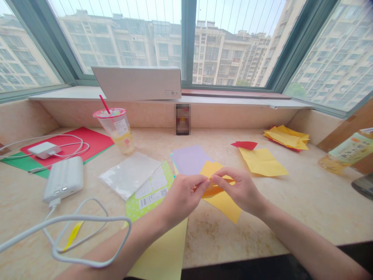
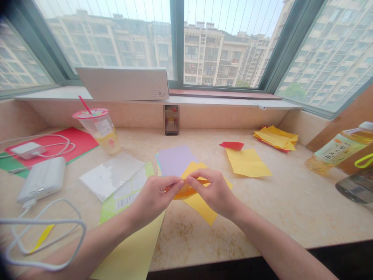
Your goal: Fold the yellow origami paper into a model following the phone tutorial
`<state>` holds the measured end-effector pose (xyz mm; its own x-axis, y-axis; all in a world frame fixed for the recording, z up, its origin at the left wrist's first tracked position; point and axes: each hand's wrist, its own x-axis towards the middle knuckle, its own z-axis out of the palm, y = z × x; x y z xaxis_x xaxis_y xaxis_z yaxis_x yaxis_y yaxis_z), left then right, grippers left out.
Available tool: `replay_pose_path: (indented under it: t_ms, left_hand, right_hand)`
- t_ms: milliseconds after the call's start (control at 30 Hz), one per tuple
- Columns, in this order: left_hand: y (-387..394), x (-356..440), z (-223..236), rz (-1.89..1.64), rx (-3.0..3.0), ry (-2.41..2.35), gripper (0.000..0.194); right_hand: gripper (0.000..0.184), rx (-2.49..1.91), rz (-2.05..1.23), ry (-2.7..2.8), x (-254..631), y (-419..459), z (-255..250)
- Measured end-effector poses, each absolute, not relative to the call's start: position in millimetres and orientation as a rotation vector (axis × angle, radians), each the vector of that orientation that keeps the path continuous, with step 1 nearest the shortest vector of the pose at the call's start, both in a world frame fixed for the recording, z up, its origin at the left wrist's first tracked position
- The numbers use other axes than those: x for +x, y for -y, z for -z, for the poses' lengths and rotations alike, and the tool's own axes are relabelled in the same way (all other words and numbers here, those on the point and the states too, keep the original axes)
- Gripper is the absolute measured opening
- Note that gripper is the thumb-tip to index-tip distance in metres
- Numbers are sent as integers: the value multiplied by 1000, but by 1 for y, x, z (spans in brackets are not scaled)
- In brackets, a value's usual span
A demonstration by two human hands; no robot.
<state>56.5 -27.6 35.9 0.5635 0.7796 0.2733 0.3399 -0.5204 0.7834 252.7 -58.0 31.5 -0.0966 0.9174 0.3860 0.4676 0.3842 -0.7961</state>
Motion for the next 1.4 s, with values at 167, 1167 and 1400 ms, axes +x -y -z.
replay_pose_path:
  t_ms: [167,1167,1400]
  left_hand:
    - [28,57,-36,-840,1957,-804,37]
    - [14,51,-31,-596,1507,-625,47]
    - [10,54,-22,-685,1360,-716,43]
  right_hand:
    - [20,-1243,-642,1644,250,60,-32]
    - [21,-1363,-994,1540,282,40,-28]
    - [51,-1205,-1022,1411,285,39,-30]
